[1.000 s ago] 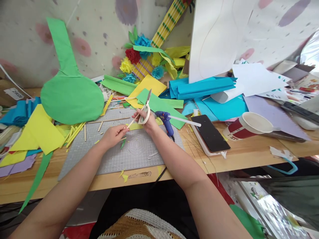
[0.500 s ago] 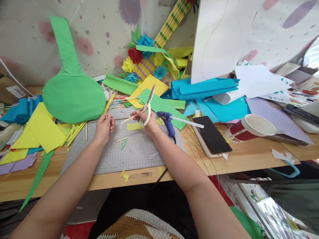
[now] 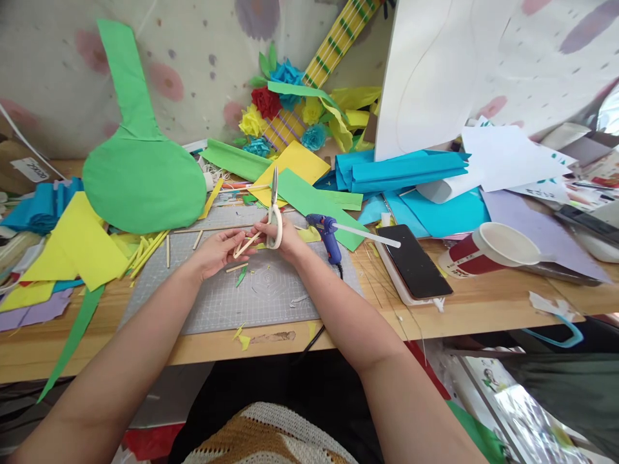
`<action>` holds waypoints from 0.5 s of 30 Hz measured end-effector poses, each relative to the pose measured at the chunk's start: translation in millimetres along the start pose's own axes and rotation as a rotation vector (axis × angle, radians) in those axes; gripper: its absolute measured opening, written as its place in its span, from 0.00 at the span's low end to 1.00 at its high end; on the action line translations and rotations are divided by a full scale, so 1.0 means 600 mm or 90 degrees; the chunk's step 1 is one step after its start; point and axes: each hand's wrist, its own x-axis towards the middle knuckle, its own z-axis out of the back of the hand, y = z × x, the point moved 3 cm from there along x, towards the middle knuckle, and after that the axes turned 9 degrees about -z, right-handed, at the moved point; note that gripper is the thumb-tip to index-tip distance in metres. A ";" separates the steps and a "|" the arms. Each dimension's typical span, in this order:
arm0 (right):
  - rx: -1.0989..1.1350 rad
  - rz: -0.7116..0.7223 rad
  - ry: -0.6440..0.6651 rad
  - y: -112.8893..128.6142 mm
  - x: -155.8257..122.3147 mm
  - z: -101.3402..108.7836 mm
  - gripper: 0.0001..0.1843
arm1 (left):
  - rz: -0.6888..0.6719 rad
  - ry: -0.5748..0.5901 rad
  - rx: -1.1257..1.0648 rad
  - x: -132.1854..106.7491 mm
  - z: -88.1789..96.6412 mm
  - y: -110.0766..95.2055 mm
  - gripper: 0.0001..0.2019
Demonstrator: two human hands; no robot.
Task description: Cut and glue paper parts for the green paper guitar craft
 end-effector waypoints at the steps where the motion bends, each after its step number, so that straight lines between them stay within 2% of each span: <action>1: -0.007 -0.002 -0.002 -0.001 0.000 0.001 0.19 | 0.014 0.023 0.000 0.000 -0.001 0.001 0.11; 4: -0.014 0.006 -0.020 -0.001 0.002 0.006 0.19 | 0.056 0.080 -0.005 -0.002 -0.002 0.002 0.12; 7: -0.029 0.005 -0.026 -0.001 0.003 0.011 0.19 | 0.079 0.098 -0.003 -0.004 0.000 0.001 0.10; 15: -0.054 0.007 -0.007 -0.003 0.005 0.011 0.18 | 0.079 0.156 0.012 -0.005 0.002 0.002 0.08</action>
